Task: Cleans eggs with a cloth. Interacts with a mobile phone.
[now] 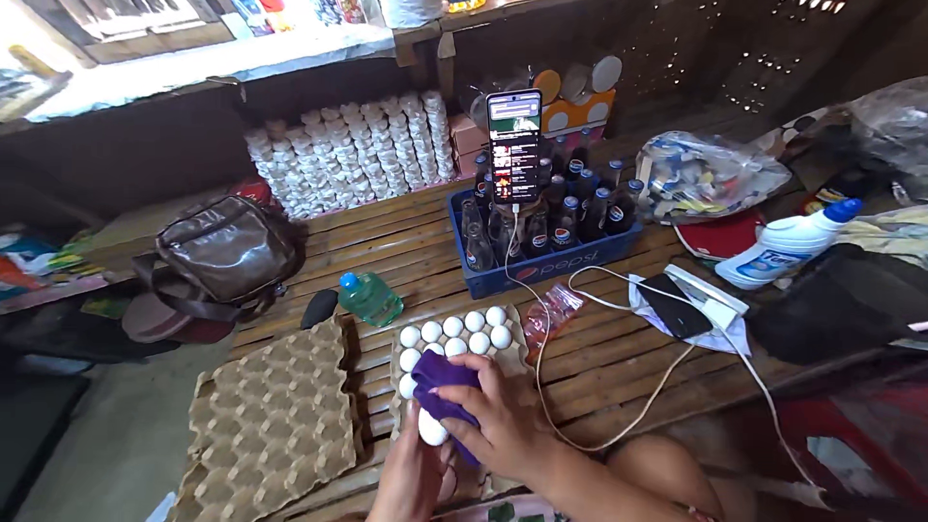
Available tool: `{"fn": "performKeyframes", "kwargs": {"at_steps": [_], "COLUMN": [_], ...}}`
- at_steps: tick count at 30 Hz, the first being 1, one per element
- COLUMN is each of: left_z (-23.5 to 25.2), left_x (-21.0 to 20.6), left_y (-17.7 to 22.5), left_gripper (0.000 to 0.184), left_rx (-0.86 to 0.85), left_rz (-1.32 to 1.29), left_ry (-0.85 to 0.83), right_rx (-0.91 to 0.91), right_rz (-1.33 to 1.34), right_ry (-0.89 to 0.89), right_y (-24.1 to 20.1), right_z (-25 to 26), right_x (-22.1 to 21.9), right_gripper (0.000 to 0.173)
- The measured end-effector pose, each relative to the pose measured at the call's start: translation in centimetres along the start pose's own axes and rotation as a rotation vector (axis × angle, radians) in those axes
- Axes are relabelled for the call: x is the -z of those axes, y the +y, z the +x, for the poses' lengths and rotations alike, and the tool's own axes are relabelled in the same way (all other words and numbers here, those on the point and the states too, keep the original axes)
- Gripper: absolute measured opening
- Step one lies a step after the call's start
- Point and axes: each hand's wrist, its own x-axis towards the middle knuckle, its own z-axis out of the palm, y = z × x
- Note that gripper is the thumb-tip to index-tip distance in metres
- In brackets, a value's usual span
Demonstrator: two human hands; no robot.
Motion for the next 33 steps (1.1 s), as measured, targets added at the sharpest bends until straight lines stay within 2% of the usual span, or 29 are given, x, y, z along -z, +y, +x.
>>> {"fn": "performKeyframes", "kwargs": {"at_steps": [2, 6, 10, 12, 15, 19, 23, 26, 31, 33], "left_z": [0.0, -0.8, -0.5, -0.1, 0.4, 0.6, 0.6, 0.7, 0.7, 0.6], "left_x": [-0.1, 0.0, 0.7, 1.0, 1.3, 1.5, 1.4, 1.7, 2.2, 2.3], "left_y": [0.4, 0.0, -1.3, -1.6, -1.7, -1.9, -1.7, -1.7, -1.9, -1.9], "left_gripper": [0.057, 0.032, 0.014, 0.031, 0.029, 0.024, 0.024, 0.028, 0.035, 0.036], "left_rx": [0.017, -0.039, -0.098, -0.114, -0.141, -0.158, -0.199, -0.227, -0.261, -0.266], "left_rz": [-0.040, 0.004, 0.078, 0.121, 0.156, 0.105, 0.060, 0.054, 0.171, 0.181], "left_ry": [0.057, 0.160, -0.046, -0.155, -0.229, -0.201, -0.095, -0.093, -0.163, -0.175], "right_rx": [0.092, 0.218, 0.170, 0.040, -0.122, -0.120, -0.074, -0.046, -0.215, -0.230], "right_rz": [-0.033, -0.046, 0.079, 0.205, 0.341, 0.348, 0.280, 0.300, 0.478, 0.511], "right_ry": [0.000, -0.002, 0.017, 0.049, 0.076, 0.064, 0.038, 0.034, -0.004, -0.024], "right_y": [-0.1, 0.3, 2.0, 2.1, 2.2, 2.4, 2.3, 2.5, 2.4, 2.6], "right_z": [-0.2, -1.8, -2.1, -2.1, -2.0, -2.1, -2.1, -2.1, -1.9, -2.0], "right_x": [-0.1, -1.3, -0.4, 0.2, 0.7, 0.6, 0.6, 0.4, 0.8, 0.8], "right_gripper": [0.027, 0.018, 0.020, 0.031, 0.042, 0.031, 0.030, 0.030, 0.035, 0.038]}}
